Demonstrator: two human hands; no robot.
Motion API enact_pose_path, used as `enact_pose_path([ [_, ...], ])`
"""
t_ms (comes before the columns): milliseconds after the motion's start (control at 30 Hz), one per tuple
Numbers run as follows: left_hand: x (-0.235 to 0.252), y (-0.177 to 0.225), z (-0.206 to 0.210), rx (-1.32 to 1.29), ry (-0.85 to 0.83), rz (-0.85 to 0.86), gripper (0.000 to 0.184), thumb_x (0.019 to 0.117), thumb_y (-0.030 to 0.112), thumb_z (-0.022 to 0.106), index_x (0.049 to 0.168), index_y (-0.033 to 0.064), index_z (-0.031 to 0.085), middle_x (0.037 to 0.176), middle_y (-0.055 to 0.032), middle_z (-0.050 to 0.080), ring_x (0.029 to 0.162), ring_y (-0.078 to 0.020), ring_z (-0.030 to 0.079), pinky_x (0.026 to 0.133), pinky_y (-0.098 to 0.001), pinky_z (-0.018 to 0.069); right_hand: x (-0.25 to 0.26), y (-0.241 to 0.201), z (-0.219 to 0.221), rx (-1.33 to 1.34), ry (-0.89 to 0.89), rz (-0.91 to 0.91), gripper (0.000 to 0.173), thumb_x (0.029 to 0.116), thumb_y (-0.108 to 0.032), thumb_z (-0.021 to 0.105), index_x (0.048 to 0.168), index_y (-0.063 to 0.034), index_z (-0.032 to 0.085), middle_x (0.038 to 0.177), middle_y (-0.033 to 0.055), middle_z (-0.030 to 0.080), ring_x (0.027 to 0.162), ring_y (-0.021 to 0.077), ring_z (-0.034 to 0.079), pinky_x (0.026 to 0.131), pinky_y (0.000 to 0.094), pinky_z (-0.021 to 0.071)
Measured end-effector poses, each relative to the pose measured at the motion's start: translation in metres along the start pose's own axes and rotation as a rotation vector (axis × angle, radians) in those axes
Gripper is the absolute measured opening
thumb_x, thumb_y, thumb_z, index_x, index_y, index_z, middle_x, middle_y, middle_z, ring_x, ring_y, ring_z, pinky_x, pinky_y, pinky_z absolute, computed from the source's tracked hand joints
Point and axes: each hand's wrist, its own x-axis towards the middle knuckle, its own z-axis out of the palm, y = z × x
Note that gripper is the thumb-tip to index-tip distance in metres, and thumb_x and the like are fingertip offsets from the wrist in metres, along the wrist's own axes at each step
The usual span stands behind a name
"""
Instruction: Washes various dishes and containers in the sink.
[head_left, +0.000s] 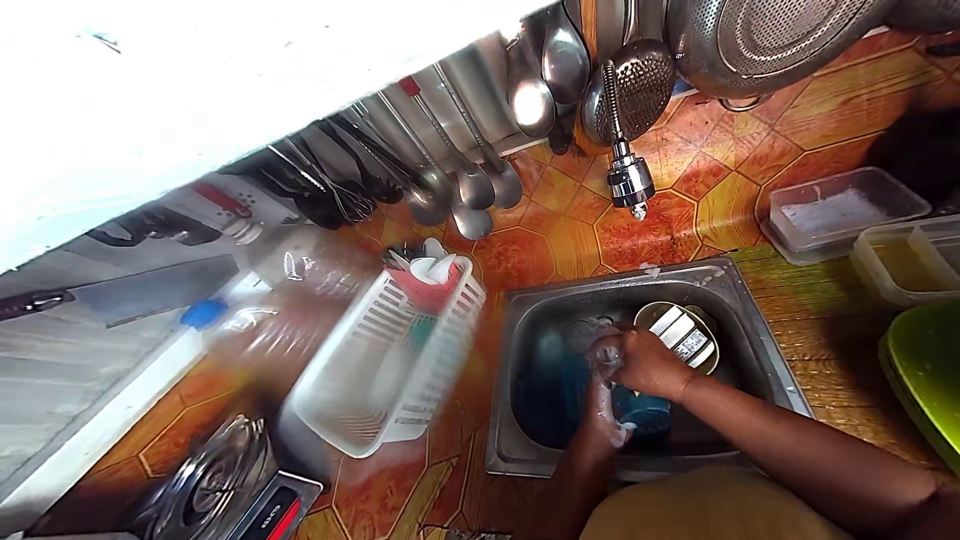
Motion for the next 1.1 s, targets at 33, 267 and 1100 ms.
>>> enact_pose_path([
  [33, 0.001, 0.003, -0.005, -0.049, -0.051, 0.031, 0.043, 0.1122, 0.039, 0.025, 0.134, 0.0135, 0.052, 0.115, -0.0051, 0.065, 0.104, -0.0147, 0.064, 0.089, -0.0375, 0.0554, -0.001, 0.011, 0.007, 0.121, 0.087, -0.086, 0.026, 0.0848, -0.022, 0.076, 0.109, -0.0122, 0.079, 0.117, 0.0133, 0.073, 0.119, 0.0296, 0.064, 0.104, 0.0509, 0.0491],
  [267, 0.009, 0.018, -0.009, -0.293, -0.116, -0.116, 0.045, 0.1053, 0.051, 0.034, 0.119, 0.0164, 0.059, 0.102, -0.0094, 0.070, 0.093, -0.0259, 0.071, 0.075, -0.0478, 0.0601, -0.028, 0.050, 0.035, 0.723, 0.290, -0.105, 0.036, 0.0931, -0.011, 0.067, 0.126, 0.0035, 0.068, 0.127, 0.0082, 0.071, 0.119, 0.0054, 0.064, 0.107, 0.0246, 0.0498],
  [1100, 0.004, 0.029, -0.028, 0.090, -0.359, -0.119, 0.041, 0.1007, 0.032, 0.044, 0.133, 0.0083, 0.048, 0.113, -0.0146, 0.068, 0.094, -0.0288, 0.071, 0.073, -0.0444, 0.0612, -0.023, 0.096, -0.023, 0.844, 0.100, 0.110, 0.029, 0.0866, -0.005, 0.046, 0.100, -0.0094, 0.072, 0.103, -0.0062, 0.073, 0.089, 0.0008, 0.066, 0.078, 0.0226, 0.0564],
])
